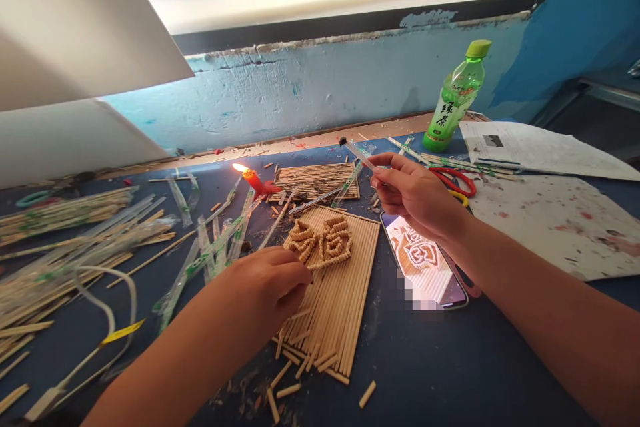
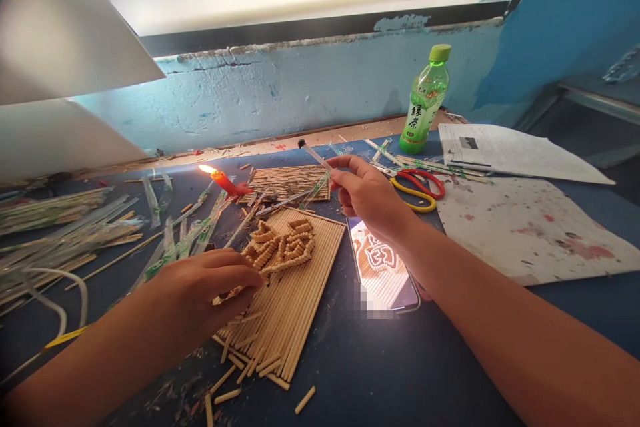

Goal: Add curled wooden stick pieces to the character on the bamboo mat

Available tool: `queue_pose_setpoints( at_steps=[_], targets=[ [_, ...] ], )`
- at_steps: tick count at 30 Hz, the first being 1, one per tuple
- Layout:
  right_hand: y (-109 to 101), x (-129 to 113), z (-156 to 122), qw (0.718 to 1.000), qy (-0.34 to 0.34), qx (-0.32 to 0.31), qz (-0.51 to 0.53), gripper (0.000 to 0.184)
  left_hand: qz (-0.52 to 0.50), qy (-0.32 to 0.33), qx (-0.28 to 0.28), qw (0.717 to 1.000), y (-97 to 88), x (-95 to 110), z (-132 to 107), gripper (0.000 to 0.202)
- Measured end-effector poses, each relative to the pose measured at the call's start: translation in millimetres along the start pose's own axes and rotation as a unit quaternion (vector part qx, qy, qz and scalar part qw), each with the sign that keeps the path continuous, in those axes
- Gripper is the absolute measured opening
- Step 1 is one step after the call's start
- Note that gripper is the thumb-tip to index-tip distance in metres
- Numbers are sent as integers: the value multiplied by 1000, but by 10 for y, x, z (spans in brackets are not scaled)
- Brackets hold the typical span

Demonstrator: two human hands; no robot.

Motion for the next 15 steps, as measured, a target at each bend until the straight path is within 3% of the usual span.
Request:
queue_pose_setpoints(
  at_steps=[15],
  targets=[
    [2, 1, 2, 1000, -1, -4, -2, 15, -2, 0, -10, 1000, 32, 15, 2, 27]
  ],
)
Point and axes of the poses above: each hand's wrist, its own z-axis towards the middle knuckle, its own y-axis out of the palm, x = y × z, the point moved 3 cm from there along z, towards the middle knuckle, and after that the axes turned 8 degrees about -x, right-handed, at the moved point
